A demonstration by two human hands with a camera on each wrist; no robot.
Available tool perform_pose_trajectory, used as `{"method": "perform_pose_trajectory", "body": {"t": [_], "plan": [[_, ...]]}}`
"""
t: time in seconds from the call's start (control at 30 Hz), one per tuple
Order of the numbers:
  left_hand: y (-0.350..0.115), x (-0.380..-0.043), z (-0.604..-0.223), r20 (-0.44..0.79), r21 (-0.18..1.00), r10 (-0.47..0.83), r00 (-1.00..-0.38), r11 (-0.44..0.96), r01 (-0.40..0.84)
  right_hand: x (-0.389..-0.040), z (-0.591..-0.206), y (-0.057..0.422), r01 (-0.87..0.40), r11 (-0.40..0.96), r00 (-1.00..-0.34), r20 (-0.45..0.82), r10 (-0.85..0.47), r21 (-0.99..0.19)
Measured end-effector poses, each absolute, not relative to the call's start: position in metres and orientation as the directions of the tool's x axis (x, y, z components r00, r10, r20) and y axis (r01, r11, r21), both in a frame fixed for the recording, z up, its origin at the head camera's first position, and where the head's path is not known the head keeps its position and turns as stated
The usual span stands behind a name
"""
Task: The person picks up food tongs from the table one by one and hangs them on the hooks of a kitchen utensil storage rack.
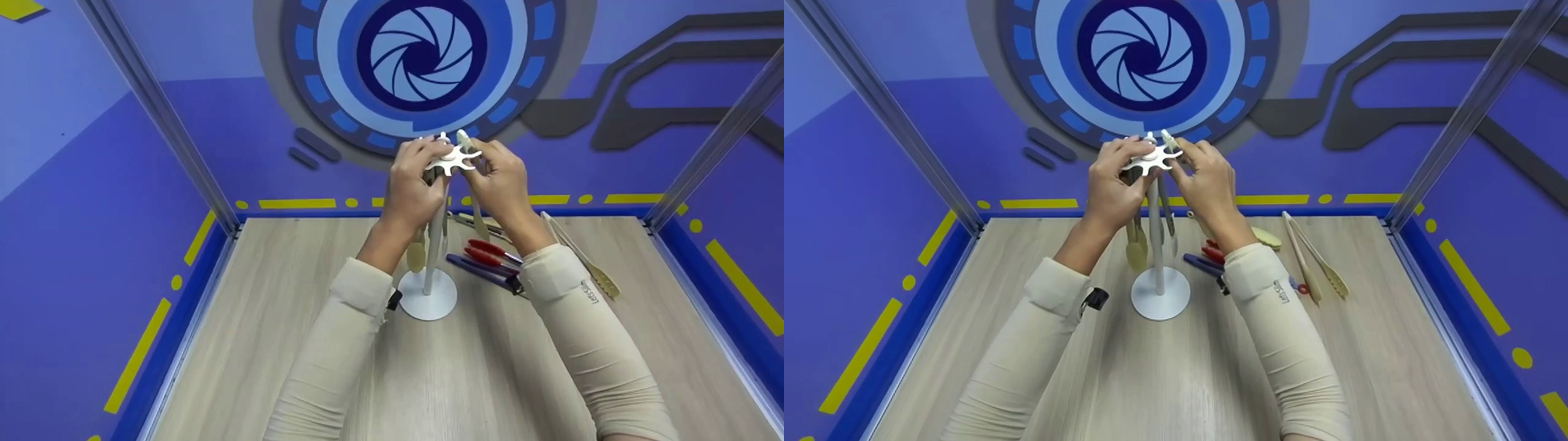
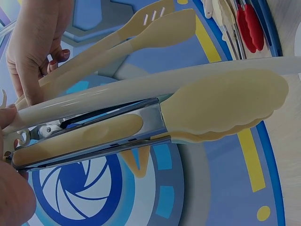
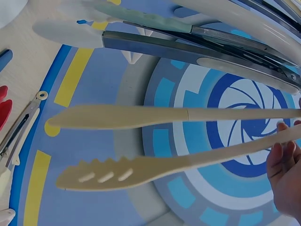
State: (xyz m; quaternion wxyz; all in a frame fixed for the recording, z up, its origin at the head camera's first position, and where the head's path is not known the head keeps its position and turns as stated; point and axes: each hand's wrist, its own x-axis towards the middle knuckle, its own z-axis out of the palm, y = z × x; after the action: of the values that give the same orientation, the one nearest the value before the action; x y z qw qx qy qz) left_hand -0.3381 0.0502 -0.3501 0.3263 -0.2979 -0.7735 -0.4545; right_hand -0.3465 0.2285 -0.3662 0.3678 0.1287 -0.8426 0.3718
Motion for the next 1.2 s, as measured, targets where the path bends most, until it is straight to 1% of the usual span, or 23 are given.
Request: {"method": "perform_pose_trajectory", "body": {"t": [0.3,0.5,0.63,0.8,0.87,0.97,1.2], "plan": [[0.051,-0.338,-0.351,0.785,0.497,0.161,-0.598,0.412,0.764,-0.343,-0.370,0.225,-0.492,0.641,-0.733,0.678,0.060,-0.589],[0.050,-0.340,-0.352,0.798,0.488,0.146,-0.584,0.412,0.770,-0.342,-0.377,0.221,-0.521,0.582,-0.744,0.666,0.048,-0.624],[0.050,-0.341,-0.352,0.812,0.474,0.137,-0.568,0.412,0.778,-0.341,-0.384,0.216,-0.534,0.529,-0.751,0.658,0.063,-0.660],[0.049,-0.340,-0.352,0.807,0.480,0.125,-0.577,0.429,0.765,-0.343,-0.391,0.207,-0.551,0.448,-0.749,0.654,0.106,-0.704],[0.048,-0.339,-0.351,0.805,0.479,0.122,-0.580,0.443,0.758,-0.344,-0.392,0.205,-0.558,0.435,-0.744,0.658,0.115,-0.707],[0.047,-0.339,-0.351,0.809,0.465,0.119,-0.575,0.468,0.751,-0.346,-0.395,0.202,-0.551,0.453,-0.744,0.658,0.113,-0.701],[0.044,-0.338,-0.350,0.821,0.448,0.093,-0.563,0.504,0.738,-0.346,-0.410,0.200,-0.494,0.442,-0.805,0.586,0.091,-0.748]]}}
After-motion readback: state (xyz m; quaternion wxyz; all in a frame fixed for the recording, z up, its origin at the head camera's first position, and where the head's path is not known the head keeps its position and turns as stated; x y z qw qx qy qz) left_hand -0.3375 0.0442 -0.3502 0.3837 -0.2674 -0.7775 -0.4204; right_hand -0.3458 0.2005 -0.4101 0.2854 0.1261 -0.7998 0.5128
